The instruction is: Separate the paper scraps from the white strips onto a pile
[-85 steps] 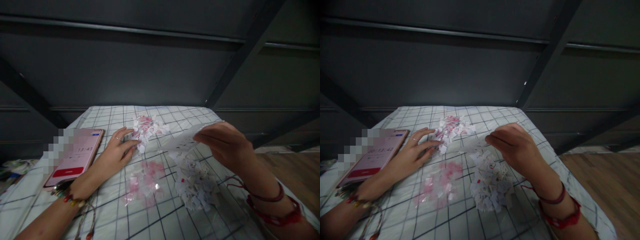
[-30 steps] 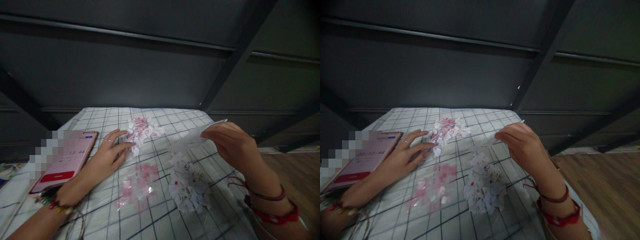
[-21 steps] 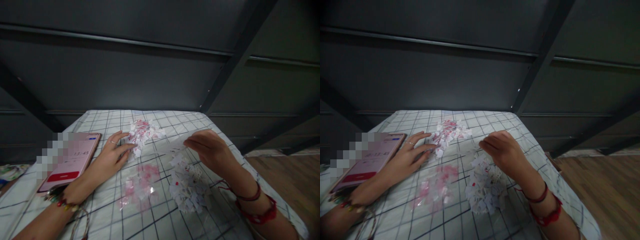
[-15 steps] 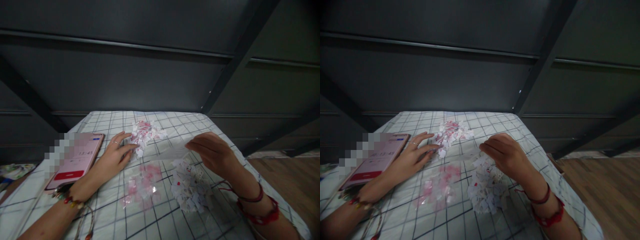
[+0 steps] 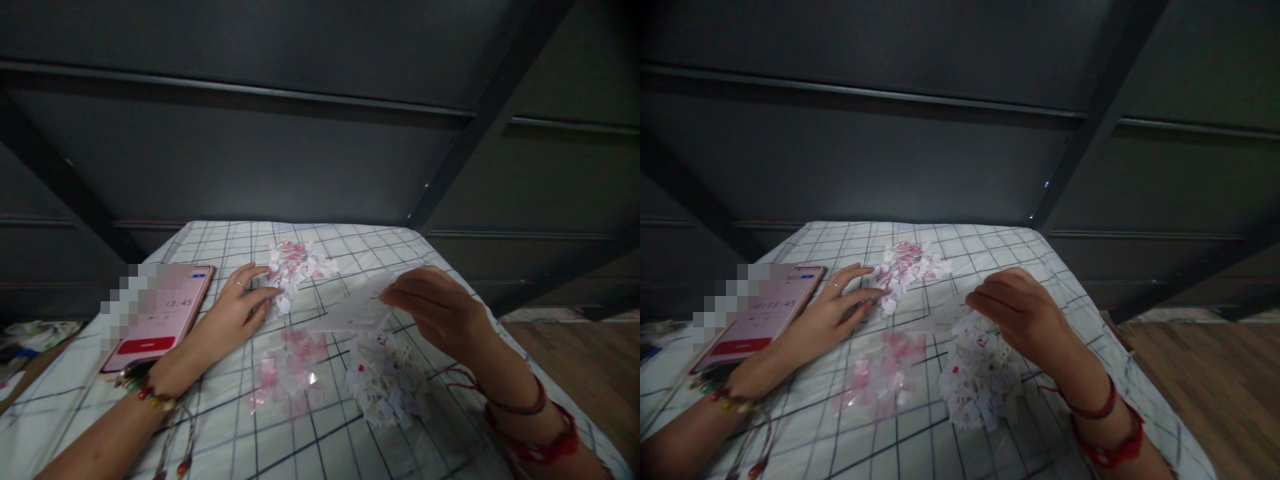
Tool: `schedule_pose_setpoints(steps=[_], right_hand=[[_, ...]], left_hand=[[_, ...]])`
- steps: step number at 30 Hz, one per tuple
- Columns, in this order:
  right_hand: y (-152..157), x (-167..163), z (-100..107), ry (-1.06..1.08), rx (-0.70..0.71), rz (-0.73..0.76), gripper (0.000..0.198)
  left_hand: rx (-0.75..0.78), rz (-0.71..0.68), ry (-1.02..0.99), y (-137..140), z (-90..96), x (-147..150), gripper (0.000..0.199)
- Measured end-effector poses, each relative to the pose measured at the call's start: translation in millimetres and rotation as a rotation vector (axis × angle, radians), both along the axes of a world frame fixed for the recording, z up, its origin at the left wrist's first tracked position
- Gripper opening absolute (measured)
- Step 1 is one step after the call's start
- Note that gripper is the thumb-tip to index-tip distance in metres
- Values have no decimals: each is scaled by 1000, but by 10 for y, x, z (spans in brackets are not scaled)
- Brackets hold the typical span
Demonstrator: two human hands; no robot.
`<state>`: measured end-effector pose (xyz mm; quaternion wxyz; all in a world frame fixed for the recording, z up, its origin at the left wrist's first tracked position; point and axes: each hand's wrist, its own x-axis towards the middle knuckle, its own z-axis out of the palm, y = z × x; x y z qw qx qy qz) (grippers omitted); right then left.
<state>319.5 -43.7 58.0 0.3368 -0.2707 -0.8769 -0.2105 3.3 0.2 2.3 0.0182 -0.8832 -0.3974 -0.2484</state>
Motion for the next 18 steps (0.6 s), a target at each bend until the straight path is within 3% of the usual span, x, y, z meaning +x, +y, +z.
schedule_pose_setpoints(steps=[5,11,18], right_hand=[[48,10,-45,25,104,-96,27],[66,-230,-96,20,120,16,24],[56,-446,-72,-95,102,17,22]], left_hand=[[6,33,10,13,-29,-5,32],[40,171,32,14,-22,-11,31],[32,185,24,22,-46,-22,30]])
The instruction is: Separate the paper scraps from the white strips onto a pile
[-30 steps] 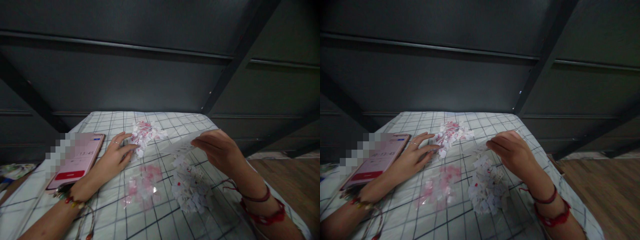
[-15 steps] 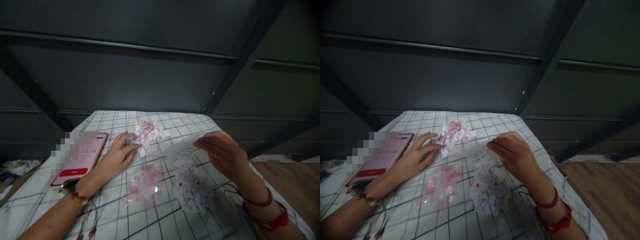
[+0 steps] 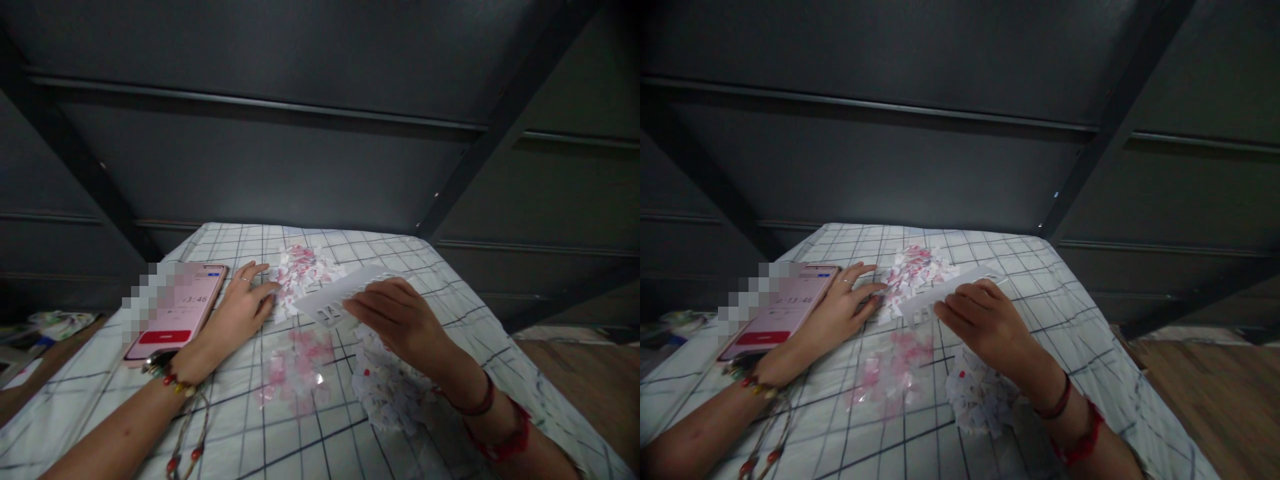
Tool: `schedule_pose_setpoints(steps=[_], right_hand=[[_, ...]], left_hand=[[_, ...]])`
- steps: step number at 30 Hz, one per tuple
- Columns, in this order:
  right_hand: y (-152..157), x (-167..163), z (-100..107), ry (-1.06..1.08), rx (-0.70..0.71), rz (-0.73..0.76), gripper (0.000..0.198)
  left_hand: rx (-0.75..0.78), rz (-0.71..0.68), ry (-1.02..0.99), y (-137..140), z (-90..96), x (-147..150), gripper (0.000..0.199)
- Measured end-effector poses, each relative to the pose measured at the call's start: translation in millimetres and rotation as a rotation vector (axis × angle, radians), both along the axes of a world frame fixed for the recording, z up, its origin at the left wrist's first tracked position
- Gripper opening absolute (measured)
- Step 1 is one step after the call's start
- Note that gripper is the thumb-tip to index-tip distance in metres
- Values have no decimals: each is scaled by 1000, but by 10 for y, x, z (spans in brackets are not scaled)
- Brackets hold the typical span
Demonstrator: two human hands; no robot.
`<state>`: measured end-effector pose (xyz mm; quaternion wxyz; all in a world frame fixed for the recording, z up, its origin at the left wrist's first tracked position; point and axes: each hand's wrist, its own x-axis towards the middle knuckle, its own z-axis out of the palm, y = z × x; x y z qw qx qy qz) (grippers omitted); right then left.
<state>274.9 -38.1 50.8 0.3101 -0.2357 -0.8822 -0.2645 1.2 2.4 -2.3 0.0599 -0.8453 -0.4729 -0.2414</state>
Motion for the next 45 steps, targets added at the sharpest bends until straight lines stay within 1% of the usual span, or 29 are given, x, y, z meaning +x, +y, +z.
schedule_pose_setpoints(steps=[3,6,8,12,15,18,21,24,29,31,35,37,39,45], right_hand=[[-1,-29,-3,-29,-6,13,21],[-25,-15,35,-42,-33,16,25],[-46,29,75,-45,-42,12,27],[-79,185,125,-31,-54,-12,24],[-88,288,119,5,-46,-63,26],[-86,312,94,35,-18,-96,26],[-72,298,75,12,-57,-75,24],[-46,342,73,29,-91,-79,29],[-21,518,106,100,-37,-138,33],[-25,559,117,96,-23,-136,33],[-24,596,104,58,-83,-141,32],[-15,620,87,50,-125,-154,34],[-7,649,79,44,-136,-156,36],[1,683,85,58,-50,-197,33]], left_hand=[[-10,-2,-4,2,-14,-7,29],[-29,-9,-5,-3,-3,-5,29],[-46,-14,1,-8,13,1,30],[-63,-25,-6,-14,29,12,30],[-62,-35,-13,-12,20,11,29],[-58,-43,-23,-8,6,9,28],[-53,-47,-45,-5,0,9,29],[-55,-48,-51,-4,3,10,29],[-49,-45,-45,-1,6,11,30],[-41,-41,-36,-1,9,12,30],[-41,-55,-34,-3,19,15,29],[-48,-64,-44,-2,18,15,28],[-48,-65,-52,4,11,13,28],[-37,-78,-40,27,-18,2,29]])
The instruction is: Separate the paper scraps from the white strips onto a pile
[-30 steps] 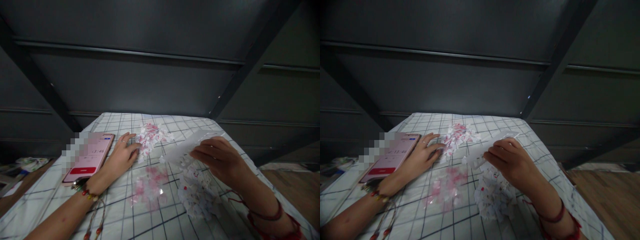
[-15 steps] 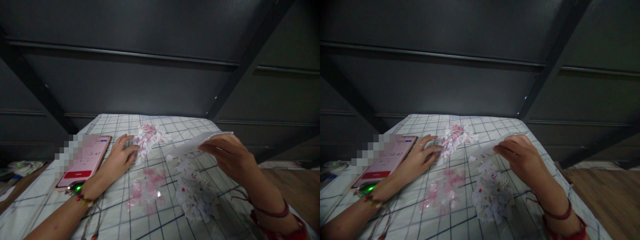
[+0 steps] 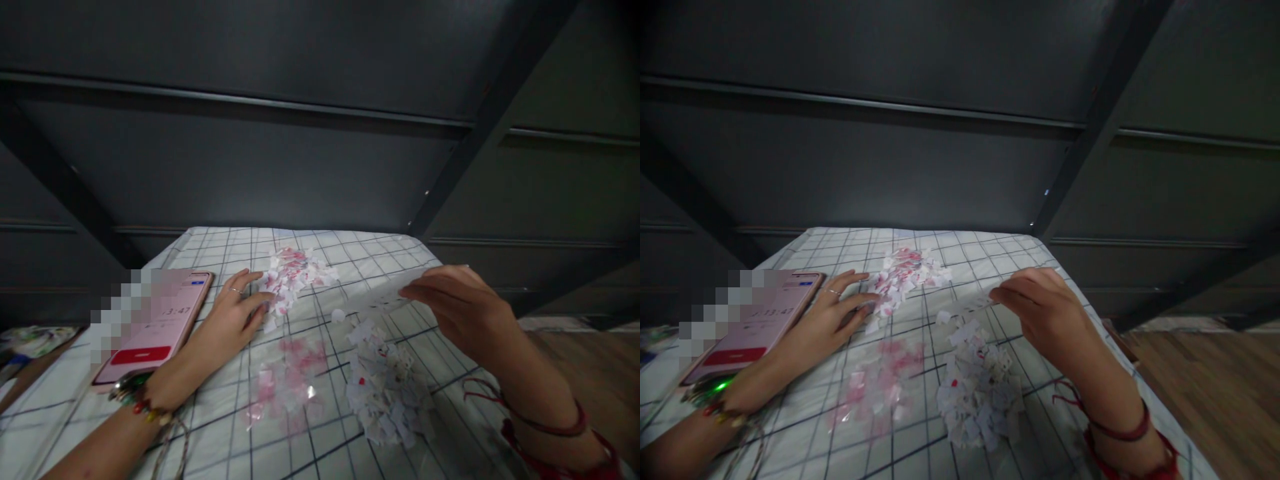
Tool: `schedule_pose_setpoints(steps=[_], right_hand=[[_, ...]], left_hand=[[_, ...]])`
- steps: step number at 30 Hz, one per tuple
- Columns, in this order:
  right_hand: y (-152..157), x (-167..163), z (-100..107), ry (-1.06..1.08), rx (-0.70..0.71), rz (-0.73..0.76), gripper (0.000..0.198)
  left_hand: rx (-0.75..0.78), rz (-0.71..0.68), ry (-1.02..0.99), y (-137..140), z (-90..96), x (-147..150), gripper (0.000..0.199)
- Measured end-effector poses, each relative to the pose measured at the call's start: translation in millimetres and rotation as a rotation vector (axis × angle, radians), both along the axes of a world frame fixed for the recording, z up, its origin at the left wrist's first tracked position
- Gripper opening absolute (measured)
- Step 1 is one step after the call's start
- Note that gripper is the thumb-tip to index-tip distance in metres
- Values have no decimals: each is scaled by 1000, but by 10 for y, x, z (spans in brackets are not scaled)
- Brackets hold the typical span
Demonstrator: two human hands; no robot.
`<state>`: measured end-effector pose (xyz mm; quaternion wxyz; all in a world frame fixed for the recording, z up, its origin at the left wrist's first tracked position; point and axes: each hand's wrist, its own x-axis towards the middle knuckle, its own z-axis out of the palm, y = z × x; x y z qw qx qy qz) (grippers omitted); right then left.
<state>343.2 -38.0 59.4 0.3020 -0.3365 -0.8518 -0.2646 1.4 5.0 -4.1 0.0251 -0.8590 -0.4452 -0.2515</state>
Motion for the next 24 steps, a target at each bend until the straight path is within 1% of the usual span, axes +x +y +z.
schedule_pose_setpoints(steps=[2,8,13,19,24], right_hand=[[1,-1,-4,-11,-7,-7,32],[-23,60,3,-26,-93,-3,35],[-40,84,23,-16,-58,2,32],[-29,73,20,-37,-96,-40,35],[-14,38,14,-27,-36,-18,30]], left_hand=[[7,-10,3,4,-3,-2,30],[23,-8,2,4,-2,3,30],[10,-2,6,4,4,5,30],[38,-6,23,0,6,-3,31],[74,-5,35,-10,13,-5,30]])
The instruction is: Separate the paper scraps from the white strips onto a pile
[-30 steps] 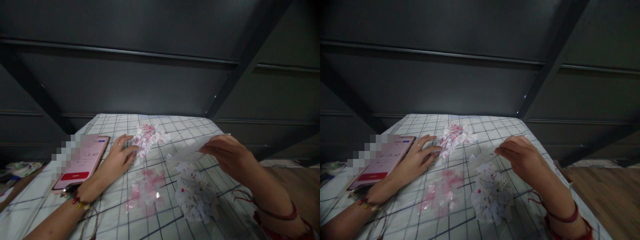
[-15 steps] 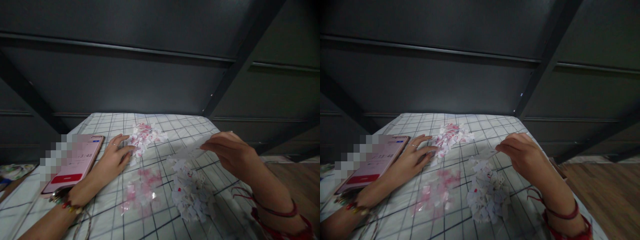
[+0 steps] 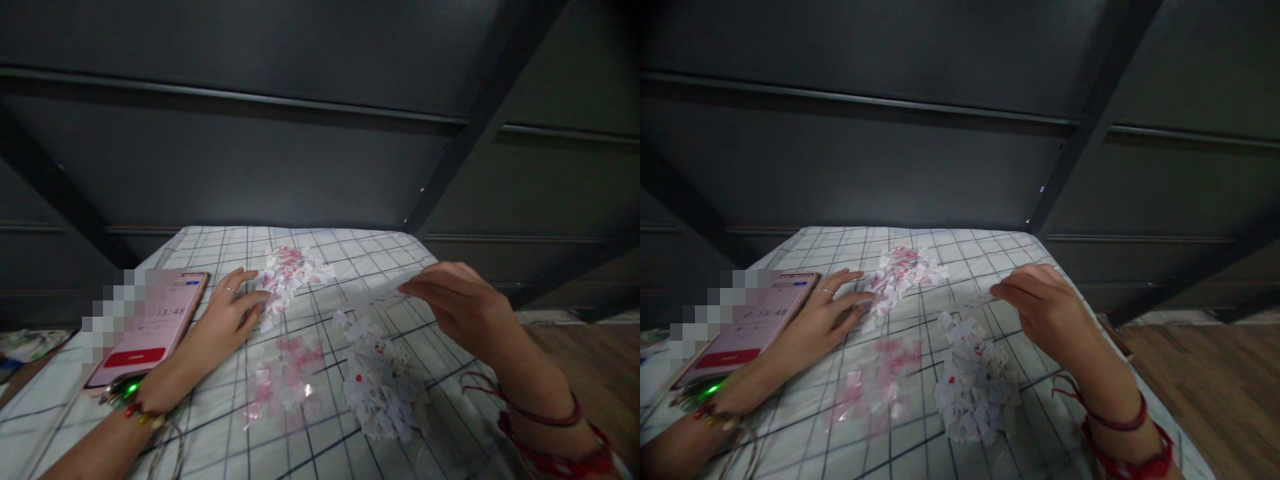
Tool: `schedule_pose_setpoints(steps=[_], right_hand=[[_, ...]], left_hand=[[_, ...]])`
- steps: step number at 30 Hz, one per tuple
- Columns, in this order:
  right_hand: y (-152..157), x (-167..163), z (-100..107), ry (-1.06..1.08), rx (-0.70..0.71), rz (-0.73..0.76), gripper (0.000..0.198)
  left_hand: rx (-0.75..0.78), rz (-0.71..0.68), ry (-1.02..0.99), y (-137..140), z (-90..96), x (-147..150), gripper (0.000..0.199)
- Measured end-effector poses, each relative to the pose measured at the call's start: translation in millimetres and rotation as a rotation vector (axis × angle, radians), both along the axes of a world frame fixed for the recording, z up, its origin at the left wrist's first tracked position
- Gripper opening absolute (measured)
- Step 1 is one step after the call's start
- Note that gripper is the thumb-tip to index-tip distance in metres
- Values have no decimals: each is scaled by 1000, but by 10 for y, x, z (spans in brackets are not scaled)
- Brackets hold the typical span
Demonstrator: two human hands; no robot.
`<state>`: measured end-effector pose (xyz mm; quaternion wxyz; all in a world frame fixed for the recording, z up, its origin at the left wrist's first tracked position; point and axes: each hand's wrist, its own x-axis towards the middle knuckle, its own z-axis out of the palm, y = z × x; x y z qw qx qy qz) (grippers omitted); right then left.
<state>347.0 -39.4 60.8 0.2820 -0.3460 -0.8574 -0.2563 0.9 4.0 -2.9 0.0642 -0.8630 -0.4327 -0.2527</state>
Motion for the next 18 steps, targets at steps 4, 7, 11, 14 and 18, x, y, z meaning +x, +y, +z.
schedule_pose_setpoints(steps=[4,7,11,14,18], right_hand=[[2,-113,-6,15,55,35,30],[-6,-155,-6,26,59,49,29],[-9,-94,-2,48,43,45,29],[3,-34,-12,58,9,35,29],[17,9,-36,44,-35,16,32]], left_hand=[[15,-12,-3,2,4,-4,30],[17,-12,6,8,2,-9,30],[15,-14,3,14,-9,-14,31],[16,-16,6,16,-16,-14,31],[23,-10,12,19,-19,-14,30]])
